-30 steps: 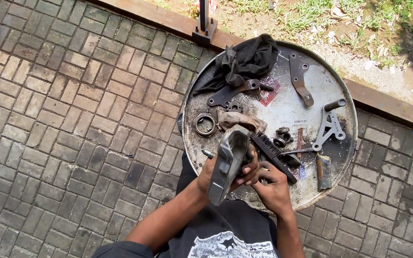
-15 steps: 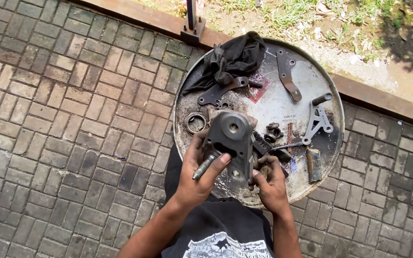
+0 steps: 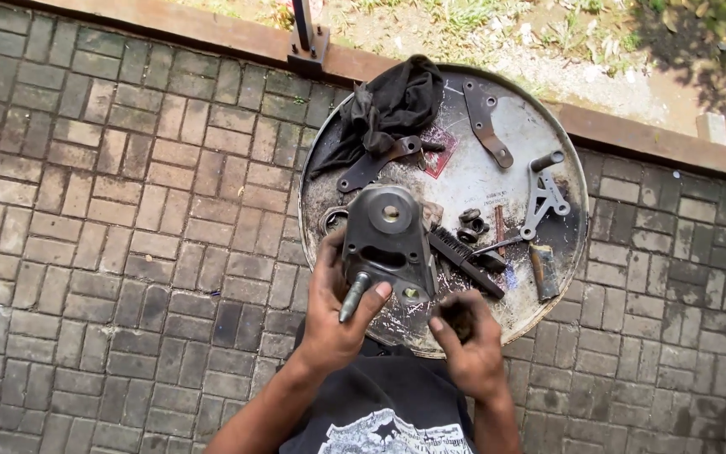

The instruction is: Cleaning a complex small metal mechanical part using a cloth on a makeshift outdoor workbench.

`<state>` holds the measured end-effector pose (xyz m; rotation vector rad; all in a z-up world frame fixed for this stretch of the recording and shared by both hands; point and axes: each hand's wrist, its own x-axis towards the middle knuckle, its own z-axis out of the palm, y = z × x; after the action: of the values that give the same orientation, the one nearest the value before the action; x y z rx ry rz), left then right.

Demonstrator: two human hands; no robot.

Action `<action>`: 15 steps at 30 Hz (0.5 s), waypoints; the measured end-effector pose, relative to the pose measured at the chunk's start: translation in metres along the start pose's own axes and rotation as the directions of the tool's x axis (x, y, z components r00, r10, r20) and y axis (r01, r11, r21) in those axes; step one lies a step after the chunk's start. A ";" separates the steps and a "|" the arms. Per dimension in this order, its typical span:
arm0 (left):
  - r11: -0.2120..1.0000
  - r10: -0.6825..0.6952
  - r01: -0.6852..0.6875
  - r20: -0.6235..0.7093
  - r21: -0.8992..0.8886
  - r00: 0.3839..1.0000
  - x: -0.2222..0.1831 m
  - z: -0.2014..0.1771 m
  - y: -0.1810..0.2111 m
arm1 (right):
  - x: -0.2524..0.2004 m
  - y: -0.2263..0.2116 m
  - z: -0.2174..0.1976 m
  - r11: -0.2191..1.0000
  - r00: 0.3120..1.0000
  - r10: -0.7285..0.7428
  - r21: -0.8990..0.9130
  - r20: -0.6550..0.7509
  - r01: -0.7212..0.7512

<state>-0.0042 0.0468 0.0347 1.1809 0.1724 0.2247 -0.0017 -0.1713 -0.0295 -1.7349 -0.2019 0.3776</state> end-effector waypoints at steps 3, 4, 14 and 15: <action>0.999 0.042 -0.042 0.004 0.009 0.999 -0.001 0.000 0.004 | -0.017 -0.042 0.007 0.954 0.967 -0.247 -0.191 -0.064 0.232; 0.999 0.037 -0.038 0.013 0.010 0.999 -0.003 0.000 0.007 | -0.014 -0.059 0.014 0.955 0.967 -0.245 -0.190 -0.075 0.228; 0.937 0.247 -0.225 -0.049 0.268 0.968 -0.009 -0.001 0.001 | 0.018 -0.096 0.067 0.612 0.947 -0.308 -0.742 0.094 0.273; 0.870 0.329 -0.293 -0.026 0.398 0.944 -0.010 -0.002 -0.001 | 0.018 -0.097 0.073 0.569 0.953 -0.297 -0.791 0.058 0.225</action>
<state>-0.0142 0.0456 0.0330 1.5975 0.1082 0.5511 -0.0038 -0.0786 0.0516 -2.5571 -0.6439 -0.0443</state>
